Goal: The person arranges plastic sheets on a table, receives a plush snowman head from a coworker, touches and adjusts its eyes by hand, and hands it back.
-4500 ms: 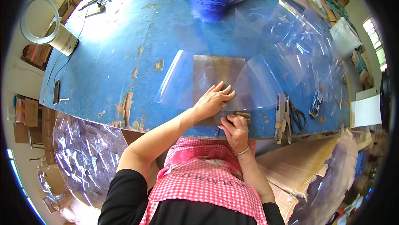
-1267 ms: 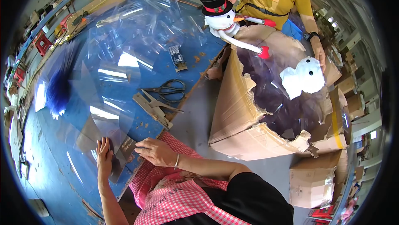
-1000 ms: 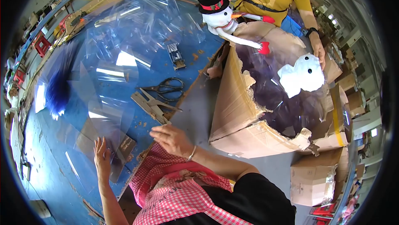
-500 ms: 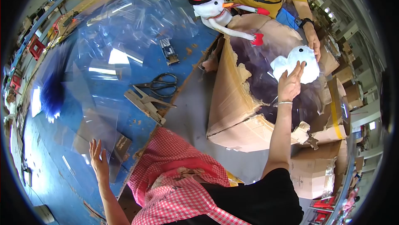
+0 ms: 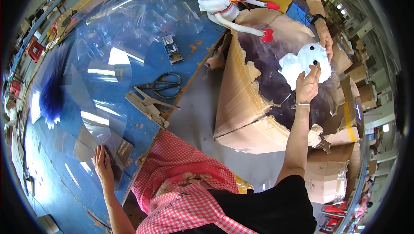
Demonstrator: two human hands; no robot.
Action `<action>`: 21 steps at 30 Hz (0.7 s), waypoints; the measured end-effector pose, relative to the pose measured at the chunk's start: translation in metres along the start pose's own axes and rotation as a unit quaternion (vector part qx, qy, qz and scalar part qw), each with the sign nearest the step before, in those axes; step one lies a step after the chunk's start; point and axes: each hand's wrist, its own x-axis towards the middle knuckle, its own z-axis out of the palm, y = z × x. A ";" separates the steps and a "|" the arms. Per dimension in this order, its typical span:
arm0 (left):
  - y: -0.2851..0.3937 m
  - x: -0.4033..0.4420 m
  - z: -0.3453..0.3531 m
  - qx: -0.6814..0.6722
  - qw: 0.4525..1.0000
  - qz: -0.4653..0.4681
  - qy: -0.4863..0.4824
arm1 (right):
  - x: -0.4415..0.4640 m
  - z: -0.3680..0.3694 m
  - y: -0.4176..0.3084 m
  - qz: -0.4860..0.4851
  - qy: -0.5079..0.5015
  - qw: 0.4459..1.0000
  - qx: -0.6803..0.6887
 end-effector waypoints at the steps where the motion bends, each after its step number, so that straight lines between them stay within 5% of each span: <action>1: 0.000 0.000 0.000 0.001 1.000 0.001 -0.001 | 0.000 0.000 0.001 -0.007 0.003 1.000 0.009; 21: 0.002 -0.001 0.001 0.021 1.000 0.004 0.004 | 0.014 0.017 0.028 -0.047 -0.023 0.998 0.047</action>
